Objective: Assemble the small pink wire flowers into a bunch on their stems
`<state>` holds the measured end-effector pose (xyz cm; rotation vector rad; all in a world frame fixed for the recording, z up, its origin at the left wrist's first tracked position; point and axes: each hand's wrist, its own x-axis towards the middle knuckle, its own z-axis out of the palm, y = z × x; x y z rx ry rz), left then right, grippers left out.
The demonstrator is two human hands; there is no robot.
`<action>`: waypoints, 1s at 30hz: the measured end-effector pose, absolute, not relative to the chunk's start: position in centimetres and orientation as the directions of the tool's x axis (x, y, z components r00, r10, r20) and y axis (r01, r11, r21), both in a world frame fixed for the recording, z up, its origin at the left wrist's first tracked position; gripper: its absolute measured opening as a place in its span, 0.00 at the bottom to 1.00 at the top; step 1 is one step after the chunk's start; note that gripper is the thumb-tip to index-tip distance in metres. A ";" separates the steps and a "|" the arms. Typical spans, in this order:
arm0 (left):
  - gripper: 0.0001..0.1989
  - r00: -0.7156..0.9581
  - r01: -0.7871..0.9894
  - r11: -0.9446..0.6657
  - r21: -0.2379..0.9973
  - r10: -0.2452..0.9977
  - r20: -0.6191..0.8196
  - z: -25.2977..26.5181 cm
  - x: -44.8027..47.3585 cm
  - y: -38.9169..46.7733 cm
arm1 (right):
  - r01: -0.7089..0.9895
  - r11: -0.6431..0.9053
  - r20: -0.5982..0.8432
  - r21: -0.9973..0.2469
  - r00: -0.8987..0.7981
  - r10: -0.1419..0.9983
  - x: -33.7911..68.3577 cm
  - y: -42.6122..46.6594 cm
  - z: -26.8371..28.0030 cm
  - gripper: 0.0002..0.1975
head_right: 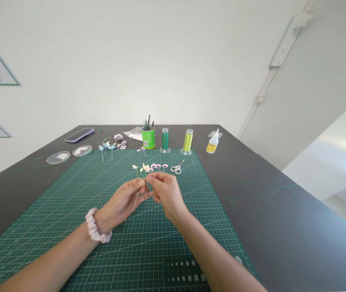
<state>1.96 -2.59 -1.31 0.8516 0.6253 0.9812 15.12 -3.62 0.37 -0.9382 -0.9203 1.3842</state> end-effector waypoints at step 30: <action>0.13 0.439 -0.421 0.189 0.887 0.898 0.017 -1.1 2.2 -2.8 | -0.344 0.025 0.012 -0.939 0.037 0.999 15.0 -3.6 0.3 0.12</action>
